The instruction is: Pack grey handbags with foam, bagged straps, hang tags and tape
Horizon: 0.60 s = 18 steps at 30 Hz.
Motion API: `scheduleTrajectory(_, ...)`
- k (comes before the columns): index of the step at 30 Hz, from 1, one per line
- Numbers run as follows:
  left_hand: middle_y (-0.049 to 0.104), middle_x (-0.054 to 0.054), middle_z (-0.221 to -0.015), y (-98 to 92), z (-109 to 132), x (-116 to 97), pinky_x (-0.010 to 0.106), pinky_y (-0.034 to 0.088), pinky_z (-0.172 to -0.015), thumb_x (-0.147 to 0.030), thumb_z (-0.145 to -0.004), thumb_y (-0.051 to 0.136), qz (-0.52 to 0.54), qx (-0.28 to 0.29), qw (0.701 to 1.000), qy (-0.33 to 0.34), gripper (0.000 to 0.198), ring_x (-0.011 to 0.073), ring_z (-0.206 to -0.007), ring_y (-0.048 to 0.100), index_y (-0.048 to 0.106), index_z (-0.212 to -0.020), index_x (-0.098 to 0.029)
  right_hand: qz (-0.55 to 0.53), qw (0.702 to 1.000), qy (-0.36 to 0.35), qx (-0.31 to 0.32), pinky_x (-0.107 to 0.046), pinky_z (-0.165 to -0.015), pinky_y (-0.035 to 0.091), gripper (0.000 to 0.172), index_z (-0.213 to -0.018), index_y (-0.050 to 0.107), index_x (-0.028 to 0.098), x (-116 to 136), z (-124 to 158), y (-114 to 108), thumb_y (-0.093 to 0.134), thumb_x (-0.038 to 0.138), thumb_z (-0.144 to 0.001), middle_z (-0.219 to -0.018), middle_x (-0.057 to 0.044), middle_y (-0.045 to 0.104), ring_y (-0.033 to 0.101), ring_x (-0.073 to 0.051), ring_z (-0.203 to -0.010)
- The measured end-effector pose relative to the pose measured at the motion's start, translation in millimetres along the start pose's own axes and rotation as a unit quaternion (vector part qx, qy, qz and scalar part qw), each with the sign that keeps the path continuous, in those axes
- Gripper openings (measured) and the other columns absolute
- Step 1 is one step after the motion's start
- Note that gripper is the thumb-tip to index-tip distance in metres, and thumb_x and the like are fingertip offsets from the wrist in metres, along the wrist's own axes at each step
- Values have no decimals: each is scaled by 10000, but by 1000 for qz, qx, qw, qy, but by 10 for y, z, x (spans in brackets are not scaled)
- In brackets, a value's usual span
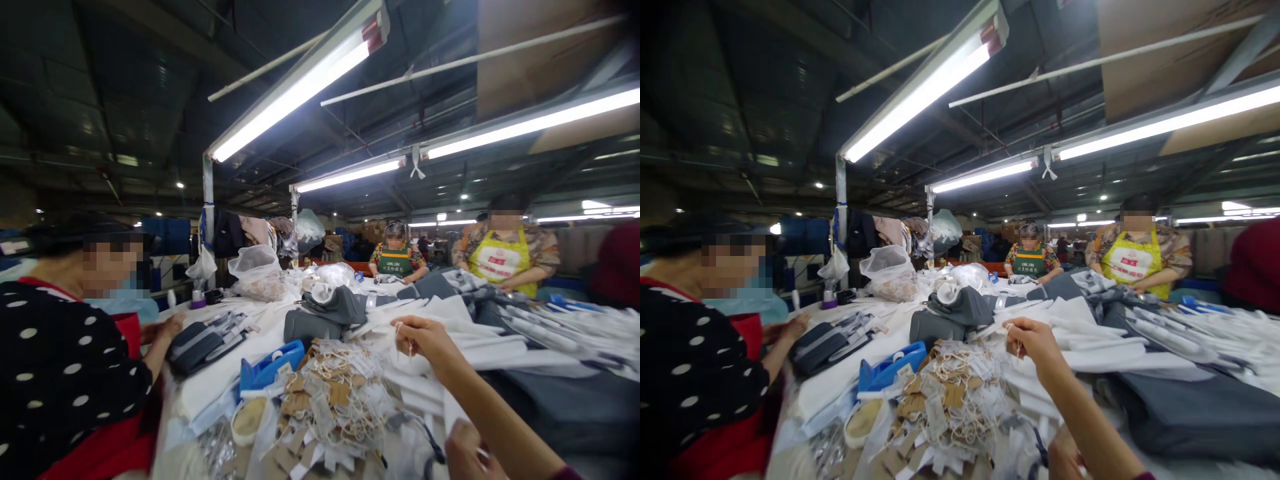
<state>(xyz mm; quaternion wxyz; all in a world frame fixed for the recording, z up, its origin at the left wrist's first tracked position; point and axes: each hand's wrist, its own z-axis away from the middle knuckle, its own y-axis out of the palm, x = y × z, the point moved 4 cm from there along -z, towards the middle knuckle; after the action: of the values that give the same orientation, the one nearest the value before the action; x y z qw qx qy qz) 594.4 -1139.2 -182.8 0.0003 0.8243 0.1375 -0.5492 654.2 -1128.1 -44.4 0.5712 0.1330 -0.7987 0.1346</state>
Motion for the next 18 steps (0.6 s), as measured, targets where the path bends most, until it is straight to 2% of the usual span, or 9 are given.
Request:
scheduleTrajectory(2, 652, 118, -1031, 110, 10, 57, 402, 504, -826, -441, -880, 562, 48, -8, 998, -27, 314, 233, -949, 609, 645, -1001, -163, -54, 997, 46, 3, -198, -387, 277, 268, -775, 646, 113, 16, 221, -234, 637, 313, -595, -491, 29, 529, 423, -74, -391)
scheduleTrajectory(4, 662, 137, -938, 146, 15, 74, 398, 490, -809, -479, -833, 570, 163, -27, 985, -53, 377, 254, -895, 620, 654, -928, -124, -66, 995, 77, -9, -181, -376, 236, 261, -800, 649, 104, 41, 429, -446, 641, 261, -591, -490, 38, 524, 387, -51, -377)
scheduleTrajectory(6, 661, 121, -945, 127, 7, 74, 378, 486, -796, -541, -780, 607, 322, -53, 941, -91, 482, 233, -839, 639, 618, -1019, -123, -58, 993, 100, -22, -173, -372, 216, 261, -831, 651, 101, 54, 604, -622, 621, 225, -602, -480, 50, 508, 363, -41, -368)
scheduleTrajectory(9, 680, 123, -932, 107, 9, -21, 363, 484, -812, -621, -768, 598, 479, 4, 867, -137, 569, 237, -842, 663, 613, -1024, -113, -47, 989, 134, -37, -168, -363, 190, 243, -842, 639, 110, 47, 817, -807, 586, 197, -621, -470, 64, 494, 314, -28, -342)
scheduleTrajectory(11, 691, 134, -918, 89, 55, -128, 366, 494, -779, -705, -794, 506, 518, 55, 840, -151, 649, 251, -828, 671, 632, -1009, -106, -36, 987, 153, -39, -167, -353, 164, 217, -824, 625, 117, 35, 939, -877, 574, 198, -629, -460, 64, 497, 284, -23, -322)
scheduleTrajectory(14, 694, 125, -962, 67, 149, -274, 354, 504, -756, -696, -833, 465, 525, 91, 835, -136, 643, 241, -841, 667, 655, -1028, -113, -11, 984, 175, -29, -167, -345, 138, 165, -763, 609, 127, -8, 1087, -927, 574, 206, -623, -433, 55, 500, 289, -29, -303)
scheduleTrajectory(18, 691, 77, -883, 108, 207, -367, 310, 487, -758, -479, -805, 667, 463, 132, 871, -91, 405, 195, -796, 660, 672, -995, -122, 38, 983, 181, -14, -176, -335, 123, 99, -638, 592, 139, -119, 1198, -975, 587, 236, -616, -400, 43, 497, 292, -35, -289)
